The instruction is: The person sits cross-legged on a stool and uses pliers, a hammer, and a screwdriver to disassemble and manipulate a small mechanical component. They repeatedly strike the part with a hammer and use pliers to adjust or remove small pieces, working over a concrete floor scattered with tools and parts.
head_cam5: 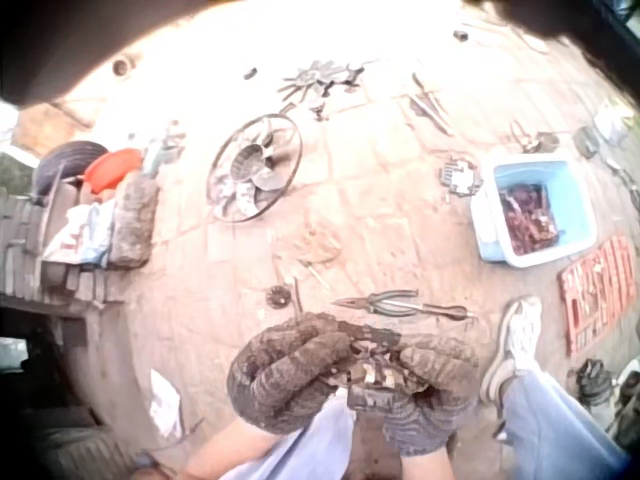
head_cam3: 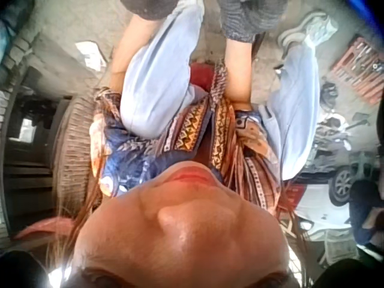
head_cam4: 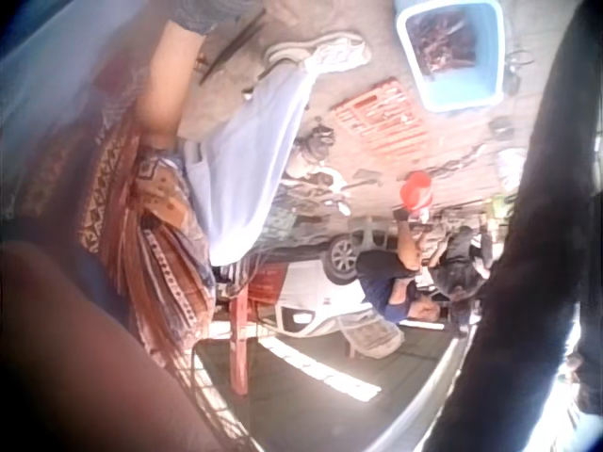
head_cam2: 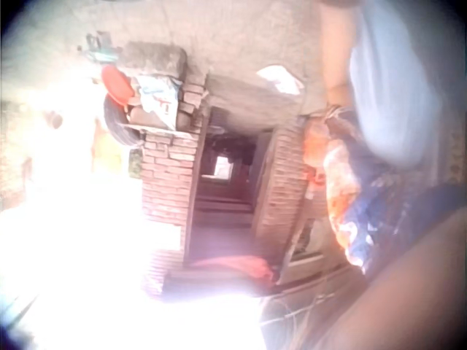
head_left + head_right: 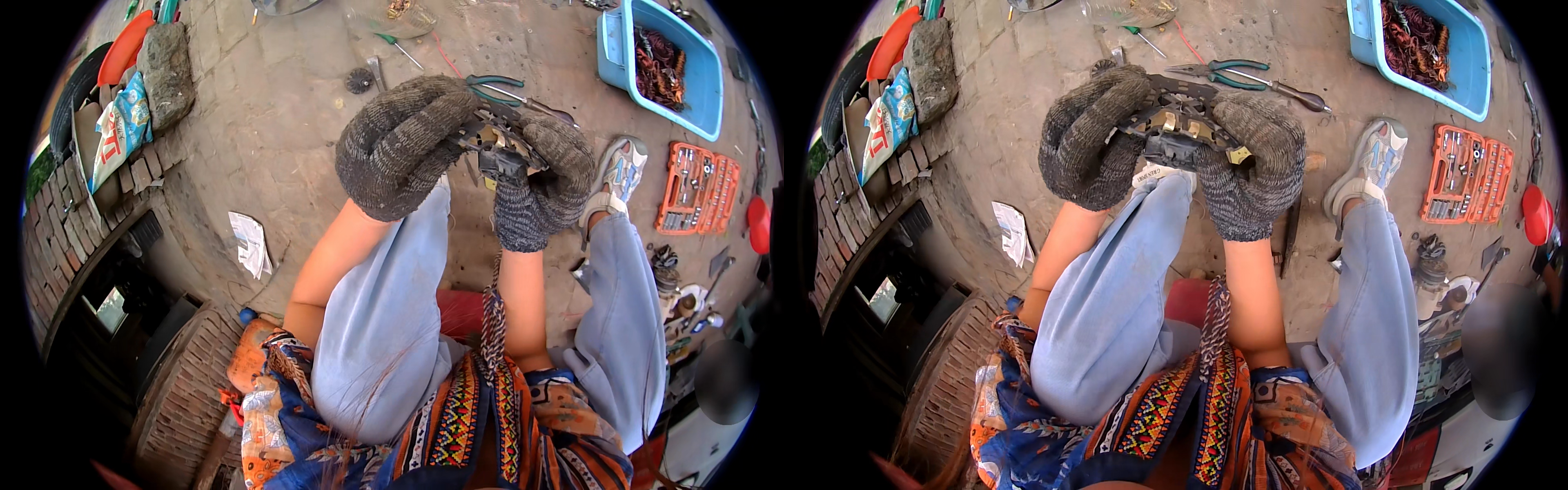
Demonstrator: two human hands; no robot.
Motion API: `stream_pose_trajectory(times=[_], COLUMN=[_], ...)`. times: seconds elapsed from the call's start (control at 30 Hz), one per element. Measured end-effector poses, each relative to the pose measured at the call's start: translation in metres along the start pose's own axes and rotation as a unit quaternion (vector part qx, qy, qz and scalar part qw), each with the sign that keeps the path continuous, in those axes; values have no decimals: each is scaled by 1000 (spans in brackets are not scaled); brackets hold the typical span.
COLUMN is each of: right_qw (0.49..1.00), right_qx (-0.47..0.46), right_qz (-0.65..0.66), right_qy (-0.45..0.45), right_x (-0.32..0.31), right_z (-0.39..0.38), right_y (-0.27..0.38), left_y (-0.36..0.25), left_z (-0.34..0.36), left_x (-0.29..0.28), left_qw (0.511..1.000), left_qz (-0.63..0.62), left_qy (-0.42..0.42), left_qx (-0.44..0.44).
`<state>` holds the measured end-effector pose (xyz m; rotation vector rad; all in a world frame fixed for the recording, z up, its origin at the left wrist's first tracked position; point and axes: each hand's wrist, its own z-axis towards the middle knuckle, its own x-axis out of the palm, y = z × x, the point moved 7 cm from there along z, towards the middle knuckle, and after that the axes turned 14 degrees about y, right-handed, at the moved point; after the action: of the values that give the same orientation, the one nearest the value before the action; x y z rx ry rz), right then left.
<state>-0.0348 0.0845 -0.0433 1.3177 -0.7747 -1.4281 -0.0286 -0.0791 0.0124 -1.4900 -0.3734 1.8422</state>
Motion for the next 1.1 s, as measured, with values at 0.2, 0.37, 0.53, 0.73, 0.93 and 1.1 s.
stream_pose_trajectory(times=[0.2, 0.37, 0.53, 0.73, 0.93, 1.1], right_qw=[996, 993, 952, 963, 957, 949], right_qx=[-59, -80, 61, 64, -29, 182], right_qz=[-57, -39, 288, -91, -182, 75], right_qy=[17, 75, 89, 246, 224, 246], right_x=[4, 19, 38, 62, 61, 72], right_z=[9, 12, 13, -10, -17, -39], right_y=[20, 28, 4, -15, 7, -40], left_y=[24, 63, 72, 52, 41, 50], left_z=[-1, -28, -18, -12, -33, -35], left_x=[-12, 16, 3, 8, 11, 27], left_qw=[921, 806, 905, 990, 997, 990], left_qz=[-373, -493, -310, -78, 18, -64], left_qy=[-43, 90, -28, 32, 53, 81], left_qx=[-104, -314, -292, -115, -58, -98])
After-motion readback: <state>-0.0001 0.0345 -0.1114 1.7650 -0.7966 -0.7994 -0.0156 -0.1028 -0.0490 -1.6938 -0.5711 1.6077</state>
